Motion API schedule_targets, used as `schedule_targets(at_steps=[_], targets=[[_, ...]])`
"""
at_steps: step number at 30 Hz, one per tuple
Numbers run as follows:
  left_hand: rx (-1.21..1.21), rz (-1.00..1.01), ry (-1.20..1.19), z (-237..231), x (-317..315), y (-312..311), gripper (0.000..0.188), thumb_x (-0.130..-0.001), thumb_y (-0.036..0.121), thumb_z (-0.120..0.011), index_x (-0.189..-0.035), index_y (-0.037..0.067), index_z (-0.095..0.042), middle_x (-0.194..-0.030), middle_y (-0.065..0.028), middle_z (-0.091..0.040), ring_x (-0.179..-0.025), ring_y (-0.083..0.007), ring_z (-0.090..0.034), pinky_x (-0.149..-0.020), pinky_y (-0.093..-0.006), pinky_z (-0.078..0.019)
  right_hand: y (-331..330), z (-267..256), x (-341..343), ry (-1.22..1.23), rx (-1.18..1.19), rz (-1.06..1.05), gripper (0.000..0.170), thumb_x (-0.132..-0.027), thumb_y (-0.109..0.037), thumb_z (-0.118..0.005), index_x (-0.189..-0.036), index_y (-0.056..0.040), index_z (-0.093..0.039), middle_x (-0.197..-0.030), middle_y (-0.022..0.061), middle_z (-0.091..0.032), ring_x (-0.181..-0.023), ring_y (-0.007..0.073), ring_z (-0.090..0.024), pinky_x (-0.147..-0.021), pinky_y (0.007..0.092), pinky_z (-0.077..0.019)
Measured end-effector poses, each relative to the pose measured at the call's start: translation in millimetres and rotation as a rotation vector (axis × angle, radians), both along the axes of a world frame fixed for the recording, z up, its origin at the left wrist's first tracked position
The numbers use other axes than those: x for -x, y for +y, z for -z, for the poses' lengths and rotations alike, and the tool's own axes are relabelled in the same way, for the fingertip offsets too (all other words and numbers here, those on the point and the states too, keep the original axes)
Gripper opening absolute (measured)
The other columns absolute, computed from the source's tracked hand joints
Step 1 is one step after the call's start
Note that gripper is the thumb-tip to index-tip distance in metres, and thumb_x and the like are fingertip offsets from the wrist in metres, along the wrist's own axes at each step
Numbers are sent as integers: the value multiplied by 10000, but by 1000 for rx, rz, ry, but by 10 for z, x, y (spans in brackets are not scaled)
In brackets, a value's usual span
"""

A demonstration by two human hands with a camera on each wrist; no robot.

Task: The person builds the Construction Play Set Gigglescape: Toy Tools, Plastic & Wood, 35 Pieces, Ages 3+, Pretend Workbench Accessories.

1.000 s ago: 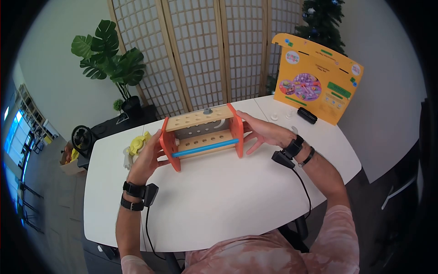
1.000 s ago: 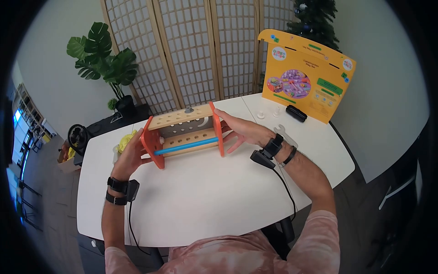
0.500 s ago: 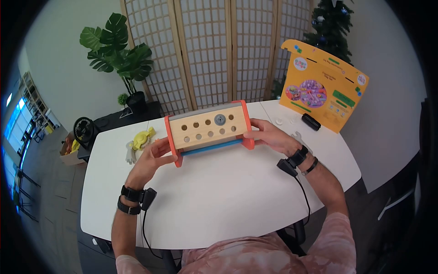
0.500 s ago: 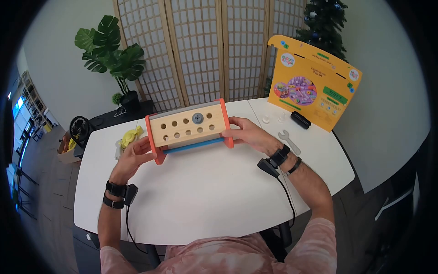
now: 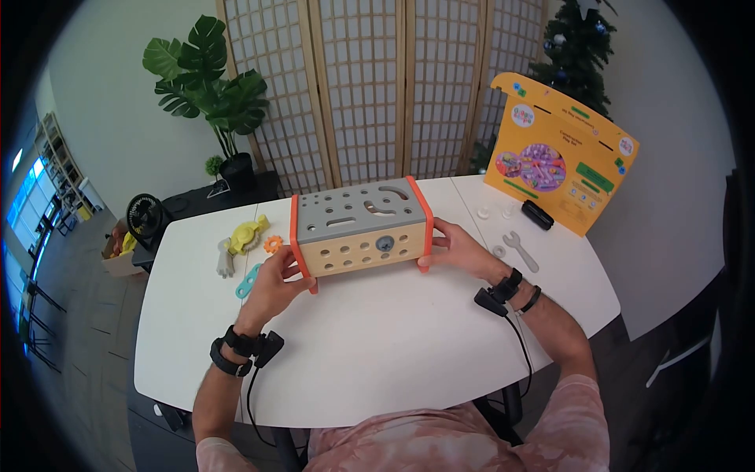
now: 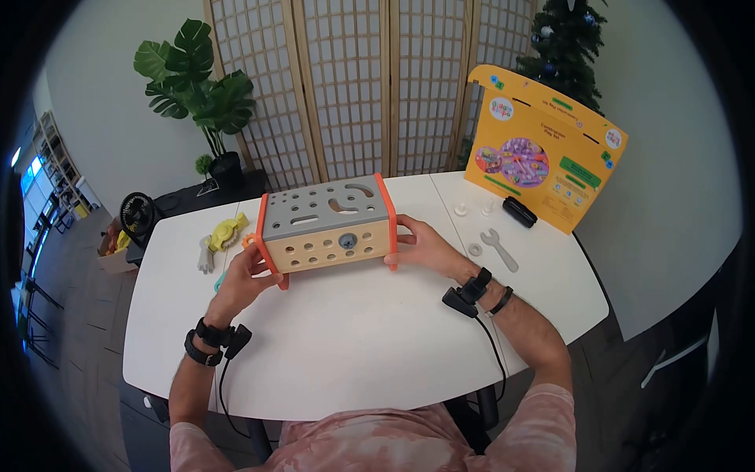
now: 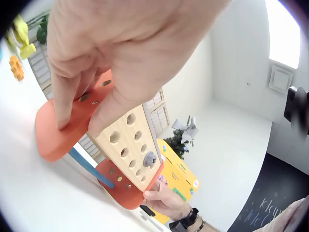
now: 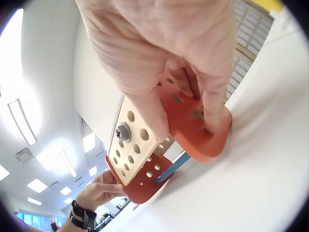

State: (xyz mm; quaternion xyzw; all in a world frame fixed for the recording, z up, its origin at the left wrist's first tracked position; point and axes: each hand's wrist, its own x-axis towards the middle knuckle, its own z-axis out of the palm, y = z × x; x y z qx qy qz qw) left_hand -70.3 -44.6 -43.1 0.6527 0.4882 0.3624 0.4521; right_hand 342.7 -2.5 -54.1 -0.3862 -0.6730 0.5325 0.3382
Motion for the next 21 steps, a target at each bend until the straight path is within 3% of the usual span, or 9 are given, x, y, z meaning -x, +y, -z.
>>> schedule_targets(at_steps=[8,12,14,18,21], targets=[[5,-15,1,-29,-72,-98,588,-945,-42,-797,-1463,-16,-520,-1501,-176,-651,-1408,-307,-650,-1122,-405,-591,-35,82,4,34,20,18,967,-857,-45,-912,-1673,-26,-395,-1611,95,-548,-1516,294,-509,-1277,436,-421],[-18,-19,64,-22,-23,-96,632,-950,-27,-803,-1509,13,-510,-1542,-179,-620,-1393,-301,-659,-1140,-407,-579,-34,65,-19,2,-13,28,953,-870,-46,-900,-1678,-43,-395,-1621,100,-538,-1492,289,-534,-1255,444,-454],[4,13,61,-75,15,-121,684,-961,-12,-803,-1565,34,-485,-1585,-184,-581,-1377,-297,-669,-1152,-403,-569,-80,-82,-22,-114,21,-23,888,-893,-12,-855,-1655,-14,-400,-1625,148,-514,-1479,327,-556,-1190,432,-531],[11,52,38,-29,220,-112,750,-965,-9,-804,-1621,30,-443,-1607,-184,-560,-1312,-275,-695,-1130,-402,-576,-65,-159,-196,-197,-43,-32,834,-921,-34,-832,-1651,-44,-428,-1614,142,-529,-1438,324,-591,-1160,423,-554],[72,6,-23,-155,350,-200,734,-969,-4,-805,-1616,36,-460,-1596,-183,-568,-1288,-266,-704,-1106,-383,-588,-89,-320,-403,-279,-84,-14,750,-978,-56,-796,-1644,-73,-453,-1615,100,-534,-1431,273,-595,-1149,404,-553]])
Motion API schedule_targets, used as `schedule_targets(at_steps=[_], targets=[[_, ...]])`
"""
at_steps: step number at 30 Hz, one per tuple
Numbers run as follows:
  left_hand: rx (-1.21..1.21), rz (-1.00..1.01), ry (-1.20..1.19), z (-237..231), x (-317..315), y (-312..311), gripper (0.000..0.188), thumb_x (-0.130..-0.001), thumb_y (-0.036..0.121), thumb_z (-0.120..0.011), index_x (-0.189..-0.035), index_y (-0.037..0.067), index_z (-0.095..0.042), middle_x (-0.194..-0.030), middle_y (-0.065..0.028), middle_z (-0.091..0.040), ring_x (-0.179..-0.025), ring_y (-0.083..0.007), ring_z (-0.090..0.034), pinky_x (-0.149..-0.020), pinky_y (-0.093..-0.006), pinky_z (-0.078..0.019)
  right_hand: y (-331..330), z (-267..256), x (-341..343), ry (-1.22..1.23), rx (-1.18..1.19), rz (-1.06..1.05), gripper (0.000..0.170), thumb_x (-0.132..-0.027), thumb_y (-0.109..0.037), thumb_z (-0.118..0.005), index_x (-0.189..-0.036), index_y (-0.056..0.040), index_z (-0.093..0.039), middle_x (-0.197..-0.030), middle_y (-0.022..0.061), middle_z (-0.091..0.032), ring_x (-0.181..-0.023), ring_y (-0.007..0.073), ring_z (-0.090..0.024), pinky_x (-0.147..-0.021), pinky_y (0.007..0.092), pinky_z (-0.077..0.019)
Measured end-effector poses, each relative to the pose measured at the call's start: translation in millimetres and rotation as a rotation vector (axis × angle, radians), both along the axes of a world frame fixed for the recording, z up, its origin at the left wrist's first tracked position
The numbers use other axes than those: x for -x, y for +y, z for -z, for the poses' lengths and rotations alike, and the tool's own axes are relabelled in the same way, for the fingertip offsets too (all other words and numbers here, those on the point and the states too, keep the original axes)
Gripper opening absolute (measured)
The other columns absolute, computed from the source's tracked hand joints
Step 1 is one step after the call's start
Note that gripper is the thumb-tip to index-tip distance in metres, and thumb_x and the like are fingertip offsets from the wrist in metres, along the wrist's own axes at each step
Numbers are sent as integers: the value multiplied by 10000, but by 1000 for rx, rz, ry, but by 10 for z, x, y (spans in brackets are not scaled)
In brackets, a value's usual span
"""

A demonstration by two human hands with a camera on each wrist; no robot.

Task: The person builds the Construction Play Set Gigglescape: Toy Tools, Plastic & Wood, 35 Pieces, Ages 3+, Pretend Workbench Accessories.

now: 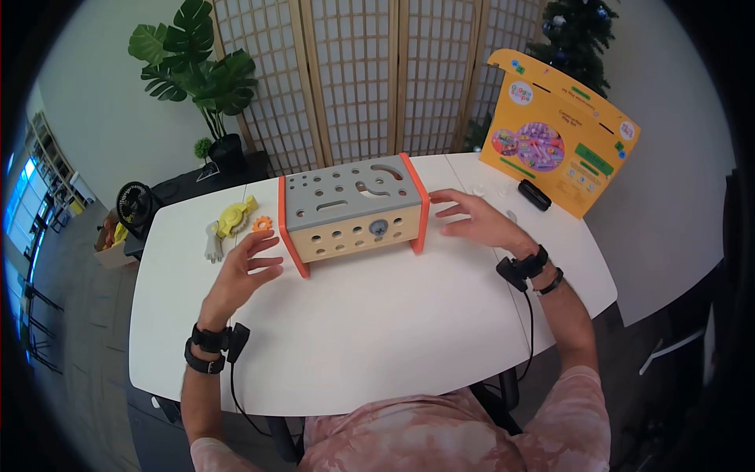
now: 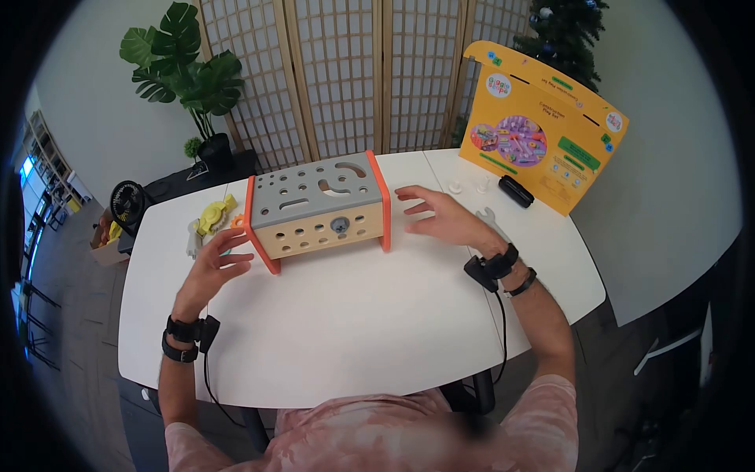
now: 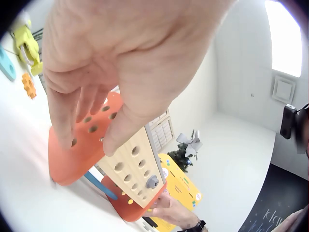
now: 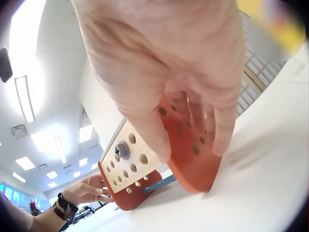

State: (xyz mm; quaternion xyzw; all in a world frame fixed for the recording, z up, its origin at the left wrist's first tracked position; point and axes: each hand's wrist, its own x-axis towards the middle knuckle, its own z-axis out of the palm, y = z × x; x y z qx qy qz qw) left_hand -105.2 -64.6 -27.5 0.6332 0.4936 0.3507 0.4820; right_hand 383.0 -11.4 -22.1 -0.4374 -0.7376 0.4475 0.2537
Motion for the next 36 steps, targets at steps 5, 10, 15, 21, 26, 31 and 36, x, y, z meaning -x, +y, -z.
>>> schedule_targets(at_steps=[5,10,15,21,26,31,36], targets=[[-23,-116,-15,-111,303,-69,643,-997,42,-779,-1580,42,-508,-1562,-176,-587,-1250,-241,-723,-1056,-373,-610,-65,-269,-338,-65,-110,192,624,-1025,-75,-749,-1598,-66,-502,-1596,100,-558,-1386,237,-633,-1107,372,-566],[-56,-214,16,-256,481,-154,532,-1019,116,-750,-1521,59,-580,-1523,-142,-611,-1197,-205,-743,-1015,-351,-628,-54,-353,-727,-32,-227,331,572,-1043,-94,-742,-1572,-62,-528,-1582,100,-575,-1366,236,-656,-1115,369,-552],[-78,-280,0,-260,570,-152,523,-1007,136,-767,-1501,83,-604,-1501,-122,-624,-1180,-187,-749,-987,-340,-636,-7,-323,-877,-49,-233,419,637,-1034,-16,-712,-1622,-117,-488,-1638,80,-525,-1439,278,-601,-1138,387,-547],[-59,-312,-23,-227,607,-124,493,-1030,158,-747,-1500,106,-610,-1506,-110,-620,-1169,-173,-746,-985,-335,-632,392,102,-1265,-244,-464,565,668,-1012,7,-710,-1627,-99,-471,-1645,122,-514,-1544,341,-477,-1221,436,-468],[-44,-343,4,-216,633,-108,482,-1039,184,-744,-1498,114,-613,-1506,-95,-622,-1173,-169,-738,-996,-352,-610,617,372,-1484,-564,-729,591,719,-957,19,-718,-1624,-57,-460,-1631,216,-518,-1586,386,-415,-1307,436,-326],[-38,-354,-2,-194,685,-82,494,-1038,208,-757,-1501,115,-609,-1504,-92,-623,-1182,-168,-734,-999,-355,-604,786,649,-1559,-599,-613,769,743,-897,-103,-825,-1565,-17,-512,-1471,269,-635,-1421,403,-582,-1163,458,-479],[-44,-371,-21,-166,770,-90,517,-1035,234,-772,-1506,107,-602,-1501,-105,-623,-1191,-172,-731,-1003,-359,-605,1072,910,-1808,-410,-294,908,357,-805,-145,-902,-1111,-6,-779,-842,119,-773,-702,220,-741,-692,356,-586]])
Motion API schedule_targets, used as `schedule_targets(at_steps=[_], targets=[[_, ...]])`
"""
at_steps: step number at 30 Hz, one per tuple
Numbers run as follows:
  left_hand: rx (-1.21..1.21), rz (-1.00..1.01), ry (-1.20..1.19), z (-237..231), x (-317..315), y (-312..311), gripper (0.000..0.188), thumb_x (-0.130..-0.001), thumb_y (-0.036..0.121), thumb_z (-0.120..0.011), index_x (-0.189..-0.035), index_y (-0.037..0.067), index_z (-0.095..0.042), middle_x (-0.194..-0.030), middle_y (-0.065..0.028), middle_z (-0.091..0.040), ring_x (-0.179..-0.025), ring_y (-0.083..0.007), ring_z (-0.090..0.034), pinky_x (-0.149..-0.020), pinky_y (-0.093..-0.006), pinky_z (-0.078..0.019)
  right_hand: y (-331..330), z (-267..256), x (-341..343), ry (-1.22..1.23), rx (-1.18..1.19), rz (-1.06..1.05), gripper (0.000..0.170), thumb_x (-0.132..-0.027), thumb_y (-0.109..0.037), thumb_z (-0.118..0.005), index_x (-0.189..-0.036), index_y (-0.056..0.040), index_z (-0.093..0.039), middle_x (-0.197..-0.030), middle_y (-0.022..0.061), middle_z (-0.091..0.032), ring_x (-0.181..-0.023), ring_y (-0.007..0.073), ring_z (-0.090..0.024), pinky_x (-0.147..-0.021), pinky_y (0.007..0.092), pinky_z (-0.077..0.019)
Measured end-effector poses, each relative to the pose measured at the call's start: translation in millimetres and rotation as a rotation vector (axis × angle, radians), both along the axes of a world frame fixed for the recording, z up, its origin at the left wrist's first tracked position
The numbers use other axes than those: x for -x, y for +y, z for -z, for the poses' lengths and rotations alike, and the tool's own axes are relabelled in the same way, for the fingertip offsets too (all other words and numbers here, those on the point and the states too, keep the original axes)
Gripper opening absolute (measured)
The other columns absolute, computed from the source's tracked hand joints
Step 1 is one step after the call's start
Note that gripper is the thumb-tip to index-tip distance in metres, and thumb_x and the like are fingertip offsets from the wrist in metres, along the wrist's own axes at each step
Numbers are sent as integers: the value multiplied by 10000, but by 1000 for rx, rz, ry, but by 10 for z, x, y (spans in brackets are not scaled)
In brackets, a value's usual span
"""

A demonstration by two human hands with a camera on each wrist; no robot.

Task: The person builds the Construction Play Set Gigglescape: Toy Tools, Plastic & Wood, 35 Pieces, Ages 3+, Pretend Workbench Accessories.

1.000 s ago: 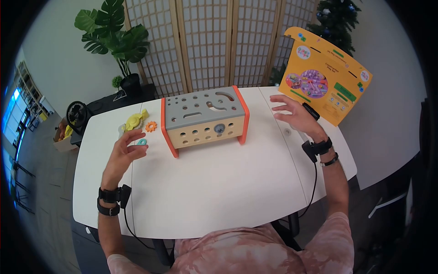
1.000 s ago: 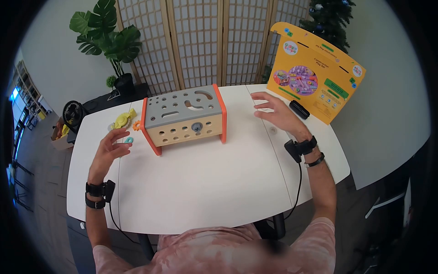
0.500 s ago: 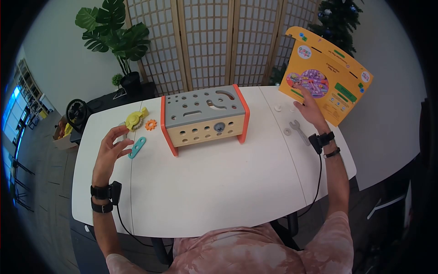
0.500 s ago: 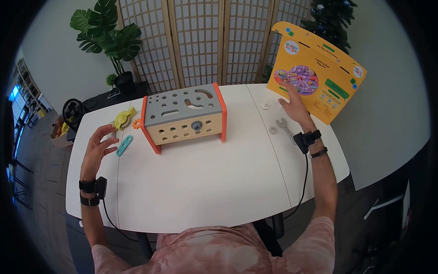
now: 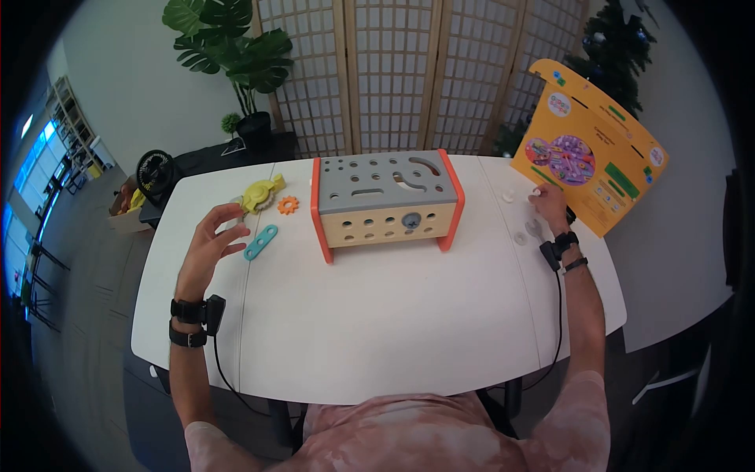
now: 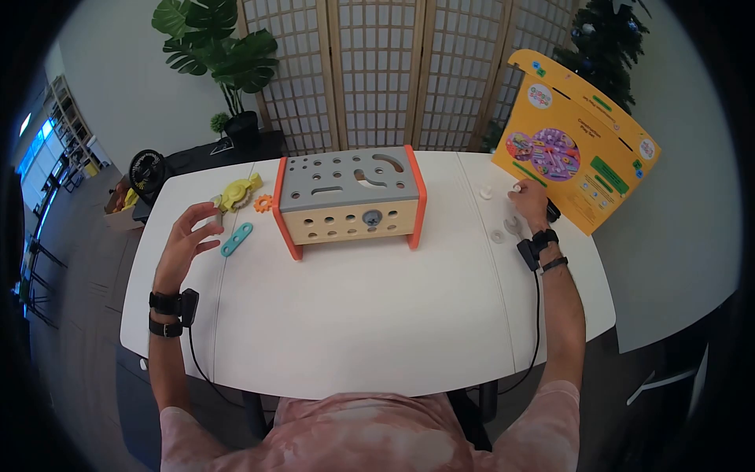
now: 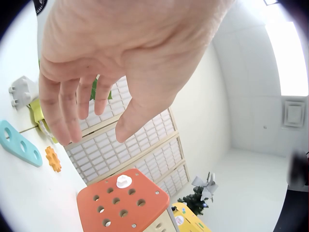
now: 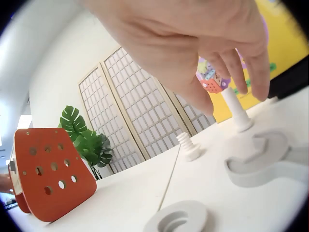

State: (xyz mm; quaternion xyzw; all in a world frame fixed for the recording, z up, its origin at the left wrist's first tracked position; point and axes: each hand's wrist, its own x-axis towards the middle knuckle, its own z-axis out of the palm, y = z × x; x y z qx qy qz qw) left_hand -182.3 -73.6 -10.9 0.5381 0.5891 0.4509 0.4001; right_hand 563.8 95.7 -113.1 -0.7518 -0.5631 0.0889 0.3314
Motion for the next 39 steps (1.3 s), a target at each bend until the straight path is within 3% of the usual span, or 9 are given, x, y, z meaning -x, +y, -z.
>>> schedule_targets(at_steps=[3,11,14,18,19,22,29,35,39], targets=[[8,-20,16,51,72,16,530,-1032,253,-780,-1509,107,-601,-1494,-108,-627,-1189,-177,-732,-1006,-361,-605,57,73,-40,21,-9,-51,230,-852,-140,-879,-1017,-10,-787,-768,97,-757,-597,172,-692,-628,322,-561],[64,52,262,305,163,387,452,-999,185,-821,-1403,59,-664,-1333,-109,-724,-1065,-202,-765,-905,-362,-647,-331,-425,534,410,-159,-280,162,-1152,-222,-594,-1185,-63,-589,-1084,48,-646,-998,161,-749,-857,322,-684],[-226,159,595,452,53,639,436,-979,167,-833,-1367,41,-679,-1281,-134,-743,-988,-221,-780,-851,-340,-648,-556,-748,912,592,-74,-361,145,-1178,-232,-547,-1219,-93,-544,-1135,58,-635,-1093,194,-760,-922,351,-690],[-331,114,933,645,-208,924,447,-996,191,-798,-1379,7,-661,-1259,-166,-736,-1114,-295,-735,-945,-412,-621,-750,-967,1338,580,-124,-524,136,-1176,-200,-550,-1233,-76,-550,-1151,60,-632,-1135,205,-762,-924,342,-699],[-296,109,1011,642,-306,970,423,-1025,243,-733,-1373,12,-663,-1328,-189,-684,-1232,-396,-665,-1023,-531,-577,-831,-1055,1471,634,-131,-550,136,-1156,-168,-589,-1213,-46,-564,-1136,57,-641,-1110,182,-759,-910,332,-702],[-248,39,1215,791,-471,1072,399,-1053,249,-682,-1370,8,-657,-1358,-185,-622,-1219,-425,-636,-990,-543,-585,-1028,-1251,1686,593,-132,-644,141,-1129,-139,-639,-1191,-25,-583,-1112,52,-643,-1065,159,-755,-901,333,-704],[-174,-38,1135,920,-477,1141,251,-1025,201,-684,-1228,56,-711,-1349,-186,-582,-1197,-451,-600,-999,-554,-574,-1440,-1517,1981,482,-93,-771,289,-952,-34,-848,-1194,-17,-692,-1039,30,-734,-946,79,-719,-809,219,-634],[-195,198,943,983,-305,1214,338,-928,84,-757,-1257,51,-688,-1243,-171,-664,-1169,-394,-631,-1000,-500,-555,-1721,-1434,2387,658,33,-888,337,-973,-11,-822,-1255,-34,-638,-996,43,-735,-904,81,-724,-777,249,-632],[-327,98,885,1099,-307,1185,400,-888,52,-800,-1273,52,-692,-1206,-152,-705,-1164,-363,-650,-978,-457,-544,-1767,-1390,2517,837,186,-946,303,-1049,-65,-752,-1255,-76,-530,-1015,117,-769,-905,155,-762,-786,300,-637]])
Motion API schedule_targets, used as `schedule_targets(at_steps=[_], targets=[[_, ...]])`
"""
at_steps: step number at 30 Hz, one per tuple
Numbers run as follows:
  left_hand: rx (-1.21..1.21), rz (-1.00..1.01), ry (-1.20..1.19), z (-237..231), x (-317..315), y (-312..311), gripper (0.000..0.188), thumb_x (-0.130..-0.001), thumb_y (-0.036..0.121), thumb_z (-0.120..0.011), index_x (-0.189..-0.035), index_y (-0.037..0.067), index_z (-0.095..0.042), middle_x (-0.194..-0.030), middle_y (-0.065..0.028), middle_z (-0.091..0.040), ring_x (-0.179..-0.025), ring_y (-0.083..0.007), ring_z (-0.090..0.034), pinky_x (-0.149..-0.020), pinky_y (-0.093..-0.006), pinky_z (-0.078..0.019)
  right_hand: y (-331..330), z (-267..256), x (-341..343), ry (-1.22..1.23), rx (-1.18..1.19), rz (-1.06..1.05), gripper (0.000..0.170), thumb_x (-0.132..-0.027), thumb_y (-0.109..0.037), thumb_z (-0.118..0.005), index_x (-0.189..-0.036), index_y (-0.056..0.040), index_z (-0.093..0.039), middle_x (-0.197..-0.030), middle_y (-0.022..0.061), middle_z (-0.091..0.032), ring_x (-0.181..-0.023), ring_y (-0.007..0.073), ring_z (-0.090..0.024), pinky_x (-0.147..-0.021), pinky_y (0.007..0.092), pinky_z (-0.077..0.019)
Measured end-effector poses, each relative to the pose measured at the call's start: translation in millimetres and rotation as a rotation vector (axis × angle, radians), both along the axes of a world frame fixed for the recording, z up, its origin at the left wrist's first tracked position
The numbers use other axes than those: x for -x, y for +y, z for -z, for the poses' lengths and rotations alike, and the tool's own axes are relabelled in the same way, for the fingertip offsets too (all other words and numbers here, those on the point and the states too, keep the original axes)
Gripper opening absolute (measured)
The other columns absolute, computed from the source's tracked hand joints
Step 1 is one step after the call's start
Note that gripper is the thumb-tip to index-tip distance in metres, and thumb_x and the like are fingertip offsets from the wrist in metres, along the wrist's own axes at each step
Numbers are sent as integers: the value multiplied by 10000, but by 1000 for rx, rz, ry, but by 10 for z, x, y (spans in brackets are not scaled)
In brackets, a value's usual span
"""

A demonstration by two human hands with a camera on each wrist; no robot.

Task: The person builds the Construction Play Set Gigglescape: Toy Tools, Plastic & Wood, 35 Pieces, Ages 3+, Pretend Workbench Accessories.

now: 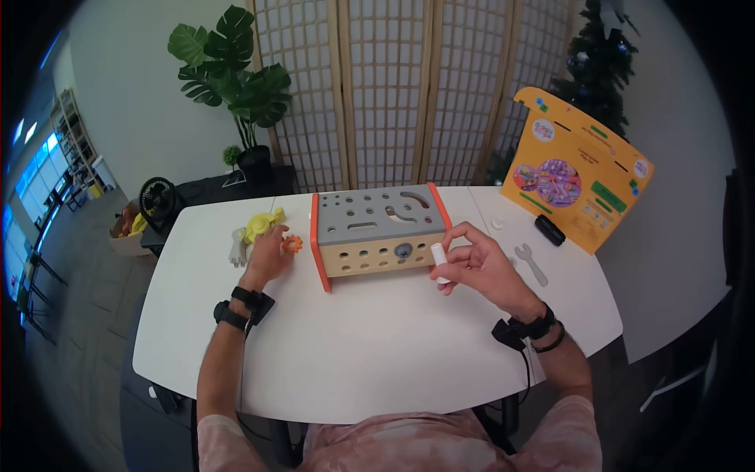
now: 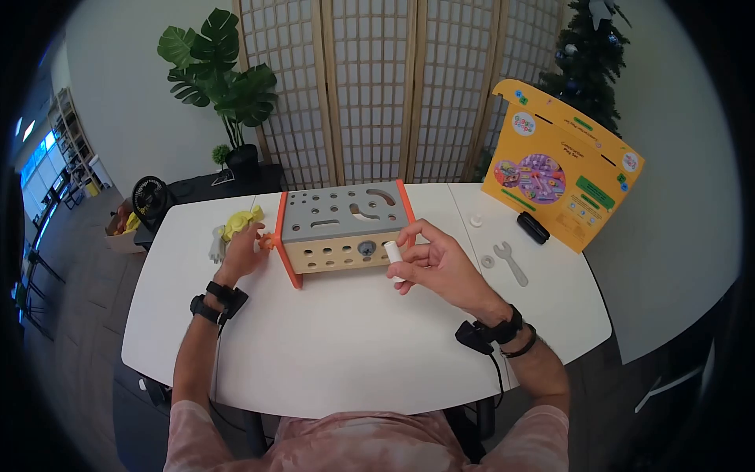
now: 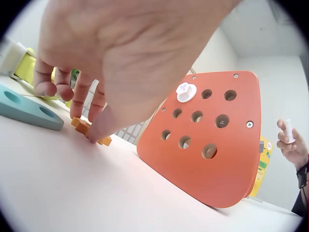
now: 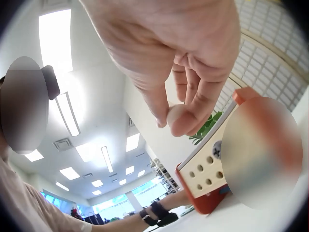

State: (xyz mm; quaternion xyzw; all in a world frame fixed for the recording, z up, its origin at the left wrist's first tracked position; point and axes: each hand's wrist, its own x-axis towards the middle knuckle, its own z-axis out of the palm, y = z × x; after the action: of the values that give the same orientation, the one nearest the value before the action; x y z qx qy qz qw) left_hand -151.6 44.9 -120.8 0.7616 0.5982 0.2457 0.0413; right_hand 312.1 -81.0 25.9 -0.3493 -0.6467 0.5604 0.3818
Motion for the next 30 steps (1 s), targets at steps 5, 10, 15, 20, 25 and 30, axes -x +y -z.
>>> schedule_targets(at_steps=[5,10,15,20,25,30], targets=[[80,40,-133,-229,-39,-136,350,-847,113,-900,-1158,12,-774,-1057,-133,-768,-986,-294,-705,-867,-391,-571,-2,-10,-7,123,112,-92,221,-1124,-179,-671,-1247,-104,-503,-1078,184,-779,-929,201,-778,-838,334,-640],[230,7,-355,-468,-31,-232,350,-881,72,-892,-1201,-20,-782,-943,-101,-798,-819,-169,-720,-731,-307,-580,13,15,-94,299,206,-157,146,-1156,-193,-608,-1242,-105,-530,-1286,190,-732,-1004,209,-768,-907,349,-641],[103,41,-605,-880,-115,-478,285,-943,31,-850,-1214,-29,-783,-924,-78,-822,-733,-96,-729,-664,-249,-585,-3,69,-124,395,247,-150,188,-1152,-168,-602,-1314,-73,-606,-1417,154,-685,-1094,227,-758,-1023,360,-625],[-66,61,-807,-1249,-355,-801,285,-979,84,-841,-1226,-44,-782,-930,-110,-833,-787,-119,-775,-731,-243,-629,-129,-34,-35,231,81,-145,386,-1126,-90,-621,-1508,-36,-608,-1438,153,-689,-1250,263,-735,-1138,376,-573],[2,135,-793,-1368,-692,-1082,325,-991,103,-832,-1288,-19,-785,-984,-113,-836,-868,-140,-799,-790,-260,-639,-107,62,97,36,22,-119,391,-1092,-67,-684,-1478,-14,-649,-1349,125,-745,-1241,217,-737,-1117,337,-574],[81,284,-627,-1211,-1061,-1142,330,-1002,43,-788,-1330,12,-776,-1064,-130,-831,-954,-153,-801,-834,-278,-648,-130,209,338,-140,-118,-154,304,-1069,-73,-725,-1370,-36,-746,-1260,83,-775,-1154,163,-749,-1073,322,-597]])
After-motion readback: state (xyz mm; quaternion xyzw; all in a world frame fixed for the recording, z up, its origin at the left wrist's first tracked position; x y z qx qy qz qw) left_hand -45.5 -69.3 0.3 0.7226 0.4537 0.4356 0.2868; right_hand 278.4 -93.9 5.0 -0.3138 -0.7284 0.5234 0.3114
